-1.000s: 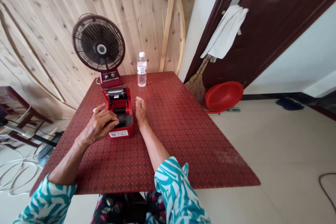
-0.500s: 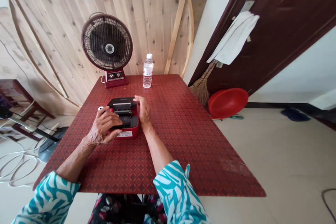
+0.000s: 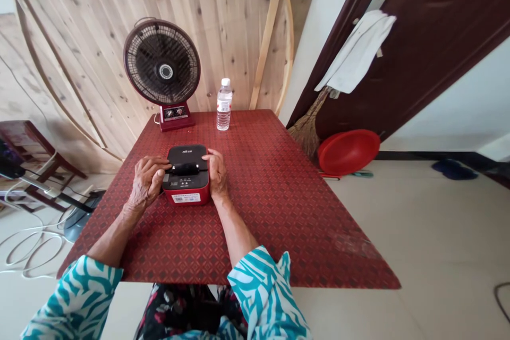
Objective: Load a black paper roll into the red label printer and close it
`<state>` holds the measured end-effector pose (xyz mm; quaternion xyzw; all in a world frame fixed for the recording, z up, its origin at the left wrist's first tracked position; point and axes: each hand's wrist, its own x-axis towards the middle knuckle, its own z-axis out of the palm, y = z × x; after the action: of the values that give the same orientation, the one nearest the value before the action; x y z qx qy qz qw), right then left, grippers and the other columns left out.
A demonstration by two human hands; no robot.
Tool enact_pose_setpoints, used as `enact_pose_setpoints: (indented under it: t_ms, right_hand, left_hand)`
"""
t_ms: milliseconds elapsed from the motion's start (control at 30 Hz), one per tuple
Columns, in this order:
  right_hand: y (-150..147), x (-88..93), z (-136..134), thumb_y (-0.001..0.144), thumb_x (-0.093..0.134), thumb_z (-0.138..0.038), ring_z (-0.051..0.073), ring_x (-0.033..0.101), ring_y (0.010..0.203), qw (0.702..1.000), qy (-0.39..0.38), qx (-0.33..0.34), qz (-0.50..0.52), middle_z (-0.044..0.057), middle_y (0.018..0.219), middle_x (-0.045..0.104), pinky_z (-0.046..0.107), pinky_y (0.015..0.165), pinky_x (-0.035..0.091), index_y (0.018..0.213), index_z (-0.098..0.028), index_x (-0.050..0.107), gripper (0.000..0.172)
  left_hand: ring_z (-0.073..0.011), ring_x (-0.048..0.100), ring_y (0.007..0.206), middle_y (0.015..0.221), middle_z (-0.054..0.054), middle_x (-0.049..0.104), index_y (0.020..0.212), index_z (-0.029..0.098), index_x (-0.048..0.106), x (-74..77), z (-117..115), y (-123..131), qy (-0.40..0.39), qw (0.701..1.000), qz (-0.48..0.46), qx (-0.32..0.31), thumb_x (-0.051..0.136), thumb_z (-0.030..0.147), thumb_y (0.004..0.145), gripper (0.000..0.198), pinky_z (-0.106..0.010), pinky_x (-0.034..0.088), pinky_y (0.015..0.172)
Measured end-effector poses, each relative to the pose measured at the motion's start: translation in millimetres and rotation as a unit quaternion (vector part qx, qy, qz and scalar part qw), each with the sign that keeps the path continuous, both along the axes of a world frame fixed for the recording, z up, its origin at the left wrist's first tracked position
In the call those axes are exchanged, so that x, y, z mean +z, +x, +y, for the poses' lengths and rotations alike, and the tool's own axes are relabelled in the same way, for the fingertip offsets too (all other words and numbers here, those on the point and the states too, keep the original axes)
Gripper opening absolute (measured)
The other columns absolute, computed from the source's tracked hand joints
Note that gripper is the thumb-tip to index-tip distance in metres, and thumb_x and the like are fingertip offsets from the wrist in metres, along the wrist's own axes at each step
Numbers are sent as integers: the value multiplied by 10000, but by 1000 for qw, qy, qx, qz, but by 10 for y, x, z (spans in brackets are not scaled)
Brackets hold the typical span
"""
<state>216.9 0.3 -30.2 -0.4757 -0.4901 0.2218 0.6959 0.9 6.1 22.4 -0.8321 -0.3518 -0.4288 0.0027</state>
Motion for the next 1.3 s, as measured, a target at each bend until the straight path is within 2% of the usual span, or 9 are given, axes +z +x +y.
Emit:
enact_pose_setpoints:
  t_ms: [133,267,367,467,567,733,1033,1167,1300]
  right_hand:
    - [14,-22,3,940,383,-626,219,576,1219,1000,8,7,-7,63,1213,648,416,1113,418,841,-258,695,493]
    - [15,-54,9,930,383,-652,228,586,1210,1000,8,12,4,68,1207,658,430,1118,419,856,-256,703,515]
    - [2,-100,18,901,422,-682,236,598,1205,999,-4,15,38,82,1221,675,441,1124,422,1010,-254,706,525]
    - [-17,-154,40,869,447,-716,244,634,1155,992,-46,31,111,102,1241,687,458,1069,472,1220,-241,632,618]
    - [-19,-185,62,850,449,-739,249,635,1164,988,-78,40,130,107,1253,696,466,1063,478,1236,-229,622,662]
    - [12,-168,76,855,432,-738,257,582,1251,991,-93,49,87,91,1306,680,478,1121,433,1204,-234,655,653]
    - [8,-83,136,886,416,-687,250,543,1303,985,-101,102,94,60,1348,647,477,1184,363,1206,-243,655,597]
    - [5,-79,133,893,415,-690,242,557,1286,988,-84,102,83,66,1339,654,452,1158,397,1203,-237,657,599]
    - [-1,-94,125,903,405,-694,242,560,1267,991,-72,88,76,66,1326,660,452,1135,419,1216,-238,652,606]
  left_hand:
    - [-256,596,1127,1016,-73,763,950,230,753,-15,-16,-6,-1,1000,-4,-7,372,463,1024,453,-486,292,1109]
    - [-254,590,1162,1122,-88,733,979,224,757,-51,-42,-38,-103,990,-95,-20,371,509,1013,481,-461,353,1086]
    - [-214,646,981,1056,-92,724,1080,191,719,-69,-13,-67,-193,939,-285,-6,475,532,966,434,-363,487,888]
    - [-123,577,604,819,-34,693,1125,159,661,-63,37,-88,-298,867,-398,-21,657,495,842,439,-258,445,579]
    - [-76,436,428,631,45,601,1182,142,605,-37,35,-87,-407,828,-380,-65,751,430,747,541,-224,312,439]
    - [-61,391,405,579,90,532,1313,144,521,34,-66,-66,-490,806,-308,-125,780,386,726,686,-217,229,416]
    - [-45,333,394,562,103,492,1318,146,513,109,-110,-24,-537,768,-328,-120,785,361,718,692,-219,165,422]
    - [-39,329,386,567,93,511,1331,160,518,106,-103,-23,-548,756,-336,-125,781,351,722,690,-213,152,423]
    - [-34,297,381,529,107,470,1357,156,516,86,-58,-18,-582,721,-352,-136,786,301,691,733,-202,143,417]
